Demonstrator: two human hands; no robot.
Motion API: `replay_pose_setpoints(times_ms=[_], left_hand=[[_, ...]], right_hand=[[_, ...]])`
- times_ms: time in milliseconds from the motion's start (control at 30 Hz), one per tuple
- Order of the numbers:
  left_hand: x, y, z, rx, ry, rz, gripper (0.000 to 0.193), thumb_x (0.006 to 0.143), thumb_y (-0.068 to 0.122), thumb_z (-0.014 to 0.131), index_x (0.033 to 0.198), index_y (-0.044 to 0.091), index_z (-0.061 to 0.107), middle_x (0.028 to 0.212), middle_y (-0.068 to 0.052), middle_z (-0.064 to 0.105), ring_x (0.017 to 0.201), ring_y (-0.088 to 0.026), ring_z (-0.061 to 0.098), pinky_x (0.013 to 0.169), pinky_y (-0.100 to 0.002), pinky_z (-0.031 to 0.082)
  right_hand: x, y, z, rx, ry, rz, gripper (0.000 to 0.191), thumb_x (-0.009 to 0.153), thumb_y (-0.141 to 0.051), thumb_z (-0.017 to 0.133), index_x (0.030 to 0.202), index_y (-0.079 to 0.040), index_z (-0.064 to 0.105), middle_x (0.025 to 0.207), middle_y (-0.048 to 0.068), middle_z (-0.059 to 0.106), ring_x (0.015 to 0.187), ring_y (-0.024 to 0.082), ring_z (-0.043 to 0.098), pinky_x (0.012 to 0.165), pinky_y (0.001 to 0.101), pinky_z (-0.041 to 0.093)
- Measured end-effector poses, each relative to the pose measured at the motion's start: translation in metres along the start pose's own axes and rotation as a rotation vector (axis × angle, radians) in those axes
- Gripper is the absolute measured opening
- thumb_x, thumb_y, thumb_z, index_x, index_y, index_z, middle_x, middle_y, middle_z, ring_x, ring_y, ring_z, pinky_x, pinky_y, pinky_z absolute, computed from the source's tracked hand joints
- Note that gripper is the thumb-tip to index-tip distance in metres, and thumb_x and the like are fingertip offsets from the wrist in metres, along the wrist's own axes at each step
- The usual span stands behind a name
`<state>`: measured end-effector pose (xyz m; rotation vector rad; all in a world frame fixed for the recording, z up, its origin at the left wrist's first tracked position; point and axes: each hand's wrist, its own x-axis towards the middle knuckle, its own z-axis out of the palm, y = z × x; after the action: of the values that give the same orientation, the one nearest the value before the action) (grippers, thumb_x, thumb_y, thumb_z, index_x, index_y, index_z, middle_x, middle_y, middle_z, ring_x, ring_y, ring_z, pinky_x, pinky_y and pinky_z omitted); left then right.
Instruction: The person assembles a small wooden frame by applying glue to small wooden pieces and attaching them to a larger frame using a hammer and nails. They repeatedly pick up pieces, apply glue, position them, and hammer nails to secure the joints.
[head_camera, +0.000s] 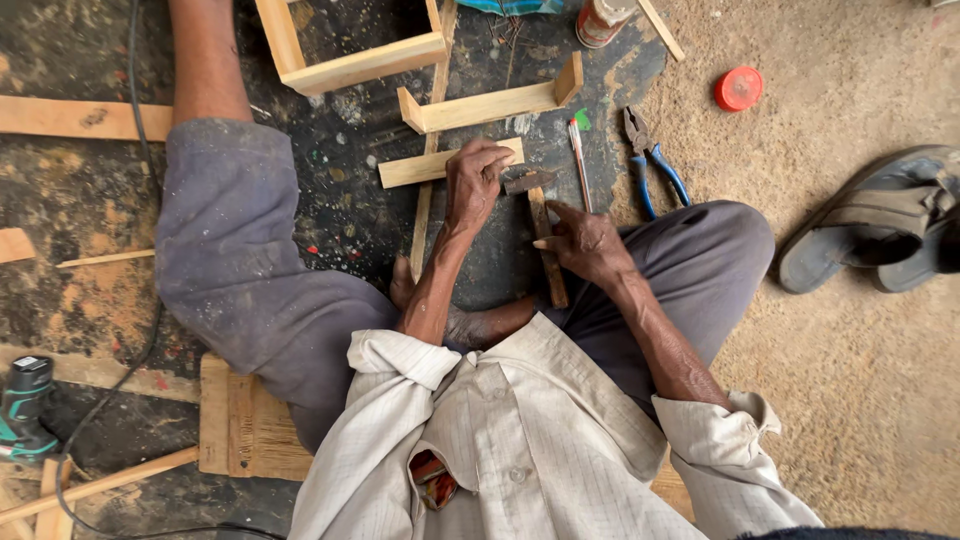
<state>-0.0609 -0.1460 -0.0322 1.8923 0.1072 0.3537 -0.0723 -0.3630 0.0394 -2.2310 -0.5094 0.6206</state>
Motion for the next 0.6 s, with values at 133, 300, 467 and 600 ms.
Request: replay_pose_setpoints(times_ms=[133,300,467,600], left_hand=[[0.004,0.0,0.008,0.098,-0.022,0.041,0.032,0.084,-0.018,0.063,0.107,-0.002,0.078,0.099,-0.015,0.071,0.08,-0.021,0.069,0.062,-0.033,0.057],[0.007,0.002,0.013,0.147,0.049,0.14,0.023,0.091,-0.009,0.068,0.111,0.0,0.068,0.1,-0.013,0.069,0.089,-0.024,0.07,0.073,-0.036,0.06],[0.006,-0.001,0.015,0.265,0.044,0.124,0.014,0.095,-0.002,0.069,0.102,0.003,0.057,0.09,-0.012,0.068,0.086,-0.029,0.069,0.07,-0.044,0.057],[0.007,-0.003,0.012,0.251,0.019,0.251,0.01,0.1,-0.002,0.062,0.107,0.005,0.06,0.094,-0.012,0.069,0.089,-0.028,0.069,0.072,-0.039,0.06]], right_hand=[[-0.009,-0.01,0.02,0.037,-0.052,0.335,0.093,0.081,-0.02,0.083,0.159,-0.013,0.032,0.078,0.021,0.073,0.071,0.032,0.073,0.067,0.0442,0.056],[-0.021,-0.01,0.036,0.127,0.073,0.387,0.087,0.083,-0.02,0.081,0.158,-0.012,0.036,0.082,0.02,0.075,0.073,0.029,0.075,0.069,0.0425,0.057],[-0.029,0.0,0.041,0.637,0.123,0.424,0.076,0.088,-0.013,0.076,0.155,-0.001,0.041,0.101,0.017,0.072,0.082,0.017,0.072,0.067,0.0285,0.059],[-0.029,0.0,0.034,0.872,0.114,0.447,0.063,0.091,-0.006,0.074,0.149,0.007,0.051,0.093,0.013,0.069,0.07,0.011,0.063,0.059,0.0222,0.052]])
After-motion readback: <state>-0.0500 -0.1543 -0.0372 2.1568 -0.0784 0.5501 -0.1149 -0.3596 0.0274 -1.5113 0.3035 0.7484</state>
